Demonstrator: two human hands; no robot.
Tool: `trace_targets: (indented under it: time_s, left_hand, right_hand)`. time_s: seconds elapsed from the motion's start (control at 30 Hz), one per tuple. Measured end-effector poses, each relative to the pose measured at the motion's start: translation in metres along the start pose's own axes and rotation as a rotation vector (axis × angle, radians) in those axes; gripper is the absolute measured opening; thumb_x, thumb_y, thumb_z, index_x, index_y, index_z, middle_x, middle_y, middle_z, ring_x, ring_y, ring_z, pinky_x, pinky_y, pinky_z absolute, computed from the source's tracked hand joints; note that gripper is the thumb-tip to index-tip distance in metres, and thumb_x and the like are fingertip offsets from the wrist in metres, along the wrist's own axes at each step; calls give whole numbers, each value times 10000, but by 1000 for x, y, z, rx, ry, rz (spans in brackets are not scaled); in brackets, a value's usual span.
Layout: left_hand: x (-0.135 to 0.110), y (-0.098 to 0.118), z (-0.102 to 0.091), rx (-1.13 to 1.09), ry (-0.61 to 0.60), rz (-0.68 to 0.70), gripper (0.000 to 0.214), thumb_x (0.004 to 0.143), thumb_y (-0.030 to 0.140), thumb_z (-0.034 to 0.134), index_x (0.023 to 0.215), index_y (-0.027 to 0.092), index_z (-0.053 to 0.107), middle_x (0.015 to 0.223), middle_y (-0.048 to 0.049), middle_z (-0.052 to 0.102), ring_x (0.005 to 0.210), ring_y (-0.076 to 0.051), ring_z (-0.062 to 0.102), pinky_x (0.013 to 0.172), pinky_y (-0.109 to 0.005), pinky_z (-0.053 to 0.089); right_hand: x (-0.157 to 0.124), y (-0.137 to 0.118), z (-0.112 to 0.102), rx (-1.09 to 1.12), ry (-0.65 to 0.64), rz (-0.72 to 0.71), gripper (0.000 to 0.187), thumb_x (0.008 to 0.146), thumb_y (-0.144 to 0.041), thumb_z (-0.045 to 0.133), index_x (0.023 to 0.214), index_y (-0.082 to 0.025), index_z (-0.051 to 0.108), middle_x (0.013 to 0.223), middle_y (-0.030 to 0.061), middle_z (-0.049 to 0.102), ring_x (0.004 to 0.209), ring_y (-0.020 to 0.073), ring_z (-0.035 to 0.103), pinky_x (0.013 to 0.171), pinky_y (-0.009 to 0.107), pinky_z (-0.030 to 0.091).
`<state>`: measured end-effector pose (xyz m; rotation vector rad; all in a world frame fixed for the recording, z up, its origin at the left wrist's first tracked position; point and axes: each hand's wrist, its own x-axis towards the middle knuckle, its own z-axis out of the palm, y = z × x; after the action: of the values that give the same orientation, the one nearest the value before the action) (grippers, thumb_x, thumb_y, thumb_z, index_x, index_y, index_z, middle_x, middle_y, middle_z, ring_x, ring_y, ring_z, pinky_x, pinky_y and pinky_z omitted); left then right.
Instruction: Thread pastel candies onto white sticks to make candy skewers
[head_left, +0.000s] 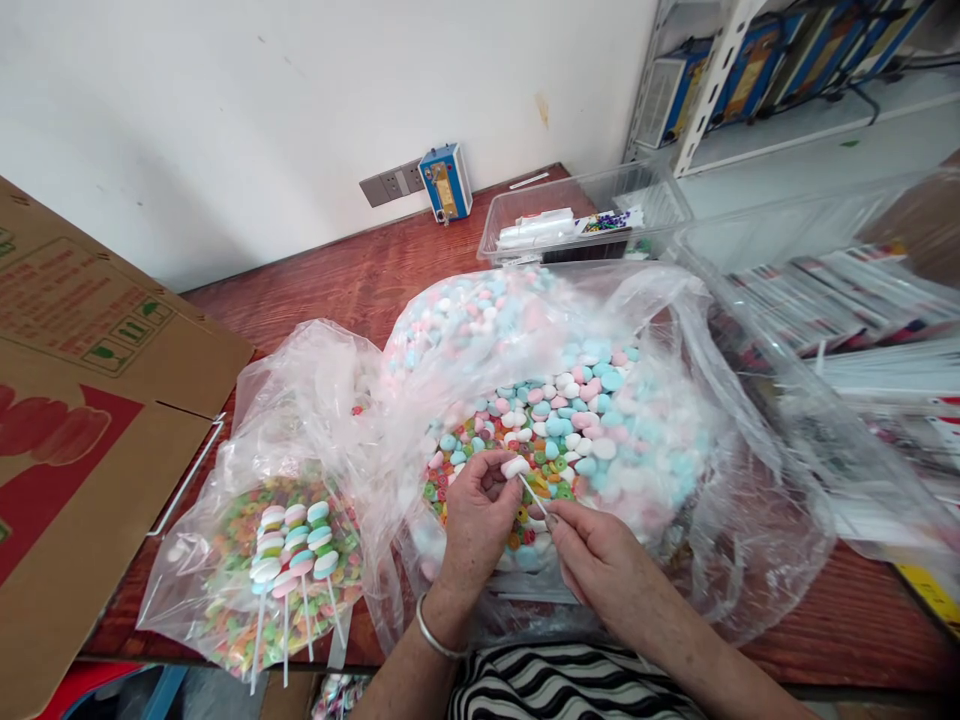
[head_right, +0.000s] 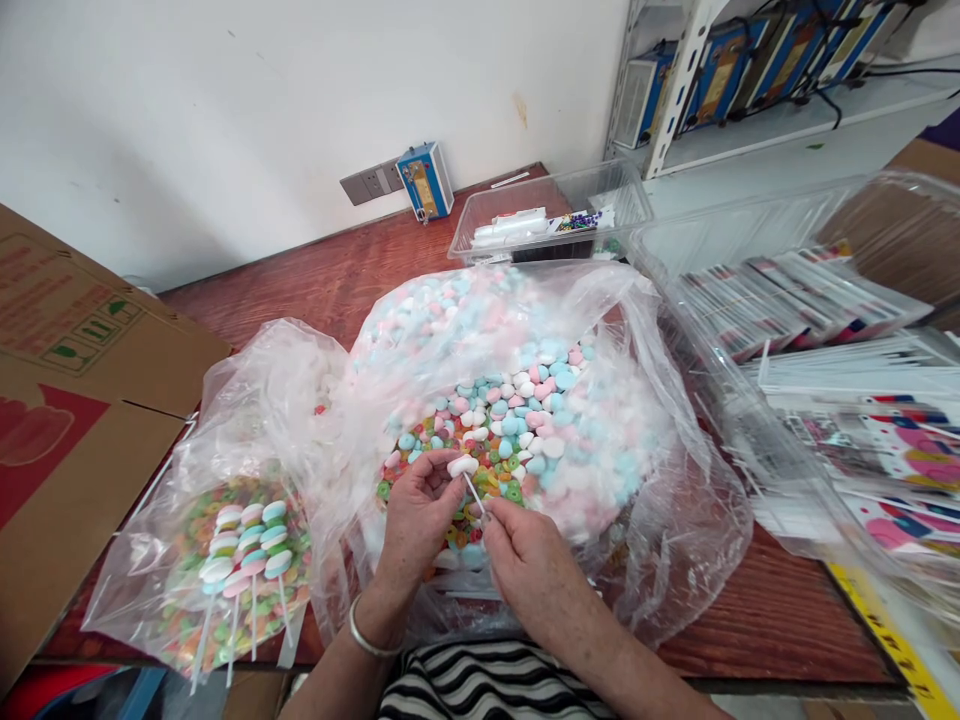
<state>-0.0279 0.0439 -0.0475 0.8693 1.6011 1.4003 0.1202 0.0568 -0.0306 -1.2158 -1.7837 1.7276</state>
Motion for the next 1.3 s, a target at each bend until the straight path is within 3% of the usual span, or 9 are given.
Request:
trace_targets:
  time_s: [0.17, 0.37, 0.47, 0.57, 0.7, 0.87, 0.97, 1.07, 1.3]
  left_hand:
    - [-9, -5, 3, -15, -21, 12, 191, 804, 204, 659, 990, 176, 630, 904, -42, 697, 777, -147, 677, 676, -260, 567]
    - [-30, -7, -1, 337, -117, 327, 226, 828, 87, 570, 994, 205, 668, 952, -49, 679, 866, -156, 642, 755, -273, 535]
    - [-29, -3, -6, 405, -186, 349, 392, 863, 78, 503, 1211, 230, 604, 1017, -52, 700, 817, -145, 655, 708, -261, 533]
    - [-11, 3, -11, 536, -69, 337, 466, 909, 109, 462, 1356, 233, 505, 1084, -67, 699, 844, -158, 664, 747, -291, 536]
    - [18, 9, -16, 831, -47, 473, 232, 903, 124, 509, 1002, 215, 698, 1029, -77, 689, 1028, -226, 608, 933, -391, 470]
    - [27, 10, -13, 951, -331, 508, 181, 880, 128, 566, 904, 222, 719, 896, -55, 682, 922, -216, 597, 841, -362, 467]
    - [22, 10, -8, 1002, -423, 493, 177, 864, 118, 583, 911, 212, 725, 889, -64, 683, 906, -225, 592, 824, -370, 457]
    - [17, 9, -5, 926, -316, 435, 183, 873, 111, 556, 839, 198, 713, 877, -65, 684, 912, -223, 597, 832, -367, 457]
    - [13, 8, -7, 407, -156, 3, 96, 801, 227, 660, 866, 208, 729, 792, -20, 714, 730, -168, 640, 688, -277, 505]
  right_hand:
    - [3, 2, 0, -91, 59, -72, 243, 923, -285, 369, 749, -237, 532, 449, -69, 409, 435, 149, 430, 461, 251, 305]
    - [2, 12, 2, -210, 80, -195, 254, 956, -292, 345, 796, -213, 525, 727, 21, 610, 645, 177, 551, 597, 281, 394]
    - [0, 18, -3, -160, 120, -196, 282, 979, -338, 336, 819, -208, 528, 707, 3, 572, 634, 166, 530, 597, 269, 399]
    - [-2, 19, -16, -151, 216, -127, 315, 979, -382, 362, 742, -223, 495, 601, -39, 473, 558, 149, 458, 536, 252, 355]
    - [-5, 19, -33, -290, 215, -87, 303, 949, -338, 399, 678, -224, 475, 604, -25, 515, 577, 156, 484, 548, 257, 340]
    - [-11, 20, -39, -395, 96, -10, 306, 961, -322, 364, 803, -203, 597, 731, 27, 655, 676, 193, 585, 624, 286, 381]
    - [-13, 20, -39, -409, 60, 11, 337, 975, -341, 345, 822, -204, 613, 749, 35, 670, 692, 200, 599, 638, 291, 387]
    - [-13, 18, -38, -410, 38, 11, 326, 978, -333, 353, 794, -208, 592, 738, 28, 659, 687, 192, 591, 627, 281, 377]
    - [-13, 12, -31, -411, -19, 4, 324, 971, -295, 387, 664, -215, 454, 606, -24, 548, 578, 144, 515, 545, 254, 301]
